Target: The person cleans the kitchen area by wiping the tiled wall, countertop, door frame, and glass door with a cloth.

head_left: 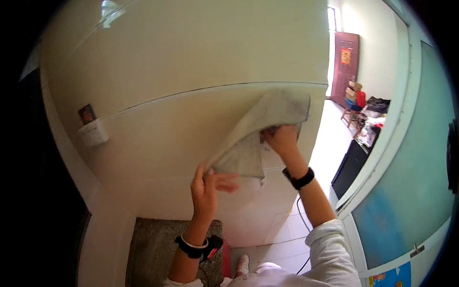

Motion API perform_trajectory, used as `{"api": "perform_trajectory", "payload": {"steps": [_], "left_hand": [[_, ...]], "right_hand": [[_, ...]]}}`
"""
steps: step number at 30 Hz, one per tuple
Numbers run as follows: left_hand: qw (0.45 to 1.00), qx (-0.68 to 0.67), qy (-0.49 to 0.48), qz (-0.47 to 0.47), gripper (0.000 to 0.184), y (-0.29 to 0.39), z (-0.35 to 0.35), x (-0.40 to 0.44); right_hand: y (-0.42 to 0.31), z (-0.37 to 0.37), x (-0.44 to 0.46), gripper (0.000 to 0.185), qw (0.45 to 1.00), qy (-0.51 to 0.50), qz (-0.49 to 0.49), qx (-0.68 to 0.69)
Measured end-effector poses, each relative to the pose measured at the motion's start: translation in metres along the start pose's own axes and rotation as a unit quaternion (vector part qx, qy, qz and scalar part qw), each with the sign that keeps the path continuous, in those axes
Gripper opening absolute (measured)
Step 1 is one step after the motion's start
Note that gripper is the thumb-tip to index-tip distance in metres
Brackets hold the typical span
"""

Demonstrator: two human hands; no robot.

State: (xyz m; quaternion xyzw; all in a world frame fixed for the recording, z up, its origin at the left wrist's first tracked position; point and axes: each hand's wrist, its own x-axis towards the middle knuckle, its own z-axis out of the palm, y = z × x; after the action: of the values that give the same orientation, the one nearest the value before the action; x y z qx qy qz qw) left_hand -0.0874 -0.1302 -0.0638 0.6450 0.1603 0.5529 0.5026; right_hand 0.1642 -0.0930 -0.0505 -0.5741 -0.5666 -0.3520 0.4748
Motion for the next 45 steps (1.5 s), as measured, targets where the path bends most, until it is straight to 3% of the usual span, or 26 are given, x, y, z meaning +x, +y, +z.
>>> {"api": "perform_trajectory", "payload": {"steps": [2,4,6,7,9,13,16,19,21,22,23,25,26,27,28,30,32,33,35,37,39,40,41,42,44,45], "left_hand": [[0.998,-0.014,0.055,0.007,0.044,0.003,-0.017,0.013],[0.992,-0.038,0.116,0.023,0.051,0.006,-0.032,0.030],[0.992,-0.076,0.064,0.084,0.054,0.016,-0.048,0.052],[0.988,-0.075,0.087,0.102,0.054,0.018,-0.050,0.060],[0.984,0.083,0.116,0.108,0.056,0.012,-0.041,0.073],[0.930,0.240,0.061,0.271,0.059,-0.033,-0.014,0.111],[0.866,0.399,0.124,0.277,0.056,-0.046,0.009,0.127],[0.878,0.384,0.176,0.227,0.056,-0.039,0.020,0.137],[0.878,0.393,0.194,0.193,0.056,-0.037,0.026,0.147],[0.844,0.439,0.249,0.182,0.056,-0.036,0.022,0.156],[0.806,0.477,0.304,0.173,0.056,-0.037,0.021,0.163],[0.792,0.450,0.331,0.246,0.059,-0.044,-0.012,0.180],[0.845,0.409,0.317,0.137,0.060,-0.023,-0.025,0.176],[0.765,0.470,0.387,0.211,0.060,-0.036,-0.060,0.196],[0.868,0.296,0.386,0.105,0.058,-0.032,-0.097,0.203],[0.869,0.208,0.429,0.130,0.057,-0.006,-0.132,0.189],[0.721,0.450,0.449,0.276,0.056,-0.021,-0.165,0.192],[0.718,0.446,0.452,0.285,0.056,-0.031,-0.172,0.193],[0.795,0.443,0.414,0.021,0.059,-0.045,-0.163,0.187],[0.747,0.512,0.419,0.075,0.063,-0.064,-0.101,0.183],[0.773,0.520,0.355,0.070,0.071,-0.044,-0.031,0.167],[0.791,0.500,0.313,0.164,0.072,-0.044,-0.018,0.162],[0.826,0.472,0.264,0.159,0.070,-0.034,-0.005,0.152],[0.822,0.480,0.269,0.147,0.070,-0.034,-0.009,0.148],[0.718,0.568,0.246,0.319,0.069,-0.039,-0.012,0.145],[0.751,0.555,0.214,0.285,0.065,-0.036,-0.018,0.141]], "right_hand": [[-0.014,0.000,0.028,0.031,0.996,-0.092,-0.014,0.015],[-0.031,0.006,0.044,0.032,0.992,-0.095,-0.081,0.028],[-0.053,0.013,0.051,0.038,0.990,-0.140,-0.014,0.029],[-0.056,0.023,0.053,0.038,0.989,-0.139,-0.041,0.041],[-0.053,0.042,0.043,0.052,0.991,-0.119,-0.048,0.036],[-0.061,0.052,0.035,0.064,0.984,-0.143,-0.071,0.081],[-0.057,0.045,0.038,0.060,0.989,-0.097,-0.098,0.057],[-0.035,0.038,0.031,0.054,0.970,-0.144,-0.067,0.182],[0.003,0.024,0.029,0.047,0.924,-0.159,-0.113,0.329],[0.010,0.016,0.027,0.047,0.930,-0.142,-0.097,0.324],[0.009,-0.008,0.030,0.046,0.959,-0.054,-0.157,0.230],[0.019,-0.022,0.036,0.045,0.972,0.035,-0.209,0.107],[0.027,-0.024,0.036,0.046,0.982,0.068,-0.169,0.055],[0.035,-0.026,0.034,0.047,0.987,0.097,-0.130,0.005],[0.043,-0.028,0.031,0.047,0.988,0.095,-0.125,-0.006],[0.061,-0.028,0.022,0.048,0.983,0.078,-0.149,-0.070],[0.060,-0.019,0.025,0.049,0.979,0.090,-0.145,-0.109],[0.057,-0.019,0.023,0.050,0.981,0.084,-0.136,-0.114],[0.054,-0.018,0.021,0.052,0.982,0.074,-0.130,-0.116],[0.054,-0.017,0.023,0.052,0.980,0.077,-0.146,-0.109],[0.053,-0.023,0.022,0.052,0.979,0.074,-0.157,-0.107],[0.053,-0.024,0.023,0.052,0.982,0.058,-0.155,-0.090],[0.053,-0.024,0.025,0.052,0.980,0.068,-0.163,-0.093],[0.053,-0.023,0.024,0.052,0.977,0.080,-0.171,-0.098],[0.056,-0.021,0.022,0.051,0.977,0.078,-0.172,-0.095],[0.056,-0.022,0.022,0.050,0.976,0.086,-0.174,-0.101]]}}
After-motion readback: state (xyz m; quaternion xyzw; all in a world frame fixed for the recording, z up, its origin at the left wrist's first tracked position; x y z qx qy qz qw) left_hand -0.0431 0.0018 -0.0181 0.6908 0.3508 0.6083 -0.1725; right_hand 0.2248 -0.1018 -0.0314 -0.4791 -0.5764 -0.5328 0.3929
